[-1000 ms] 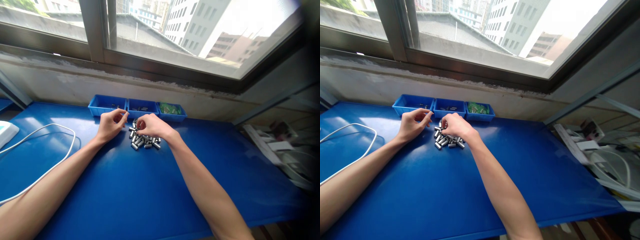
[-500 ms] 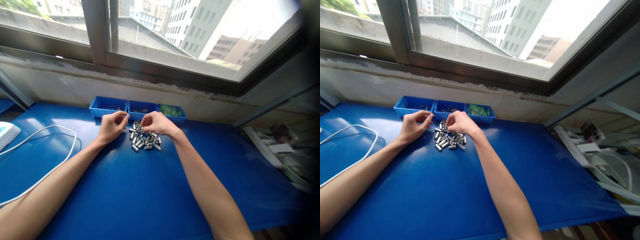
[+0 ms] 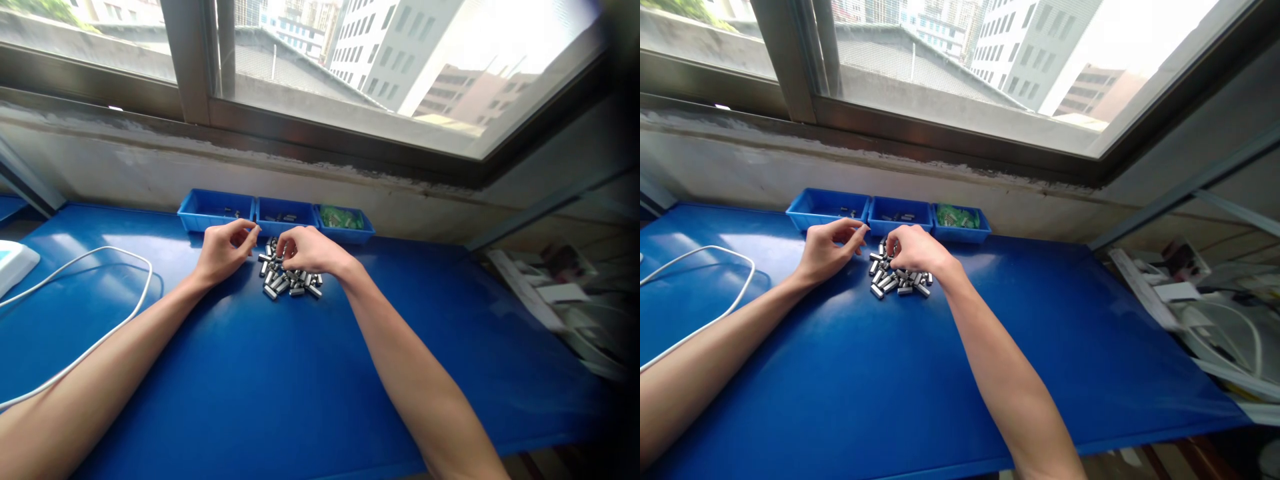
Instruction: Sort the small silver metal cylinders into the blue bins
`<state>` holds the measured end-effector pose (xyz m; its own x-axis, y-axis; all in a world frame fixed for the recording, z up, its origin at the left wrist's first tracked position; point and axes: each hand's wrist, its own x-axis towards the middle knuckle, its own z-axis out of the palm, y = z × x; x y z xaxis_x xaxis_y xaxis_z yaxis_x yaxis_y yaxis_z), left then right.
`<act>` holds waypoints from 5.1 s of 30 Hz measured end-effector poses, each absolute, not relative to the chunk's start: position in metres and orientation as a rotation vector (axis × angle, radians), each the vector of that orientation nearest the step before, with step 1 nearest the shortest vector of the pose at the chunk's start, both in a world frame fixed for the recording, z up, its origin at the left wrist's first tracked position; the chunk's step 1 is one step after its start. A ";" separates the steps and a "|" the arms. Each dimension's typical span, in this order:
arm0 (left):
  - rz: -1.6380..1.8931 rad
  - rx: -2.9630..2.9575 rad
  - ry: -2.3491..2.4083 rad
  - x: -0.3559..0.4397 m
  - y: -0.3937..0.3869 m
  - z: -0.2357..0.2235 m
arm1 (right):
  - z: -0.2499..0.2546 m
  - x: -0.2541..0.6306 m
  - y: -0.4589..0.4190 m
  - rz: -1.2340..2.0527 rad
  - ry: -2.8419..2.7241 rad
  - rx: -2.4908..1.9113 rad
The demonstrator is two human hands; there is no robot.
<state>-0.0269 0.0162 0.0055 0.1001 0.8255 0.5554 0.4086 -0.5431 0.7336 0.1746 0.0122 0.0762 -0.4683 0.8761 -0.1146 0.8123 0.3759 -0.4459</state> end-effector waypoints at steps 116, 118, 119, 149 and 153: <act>1.188 2.481 1.081 -0.035 0.031 0.040 | 0.079 0.182 0.014 0.471 -2.721 -1.543; 1.136 2.459 1.064 -0.035 0.030 0.042 | 0.082 0.183 0.014 0.479 -2.706 -1.533; 1.097 2.445 1.054 -0.035 0.029 0.043 | 0.083 0.184 0.014 0.483 -2.689 -1.523; 1.031 1.565 0.952 -0.033 0.024 0.056 | 0.075 0.183 0.022 1.061 -1.821 -1.060; 1.325 1.336 1.092 -0.036 0.033 0.053 | 0.077 0.186 0.021 0.960 -1.949 -1.157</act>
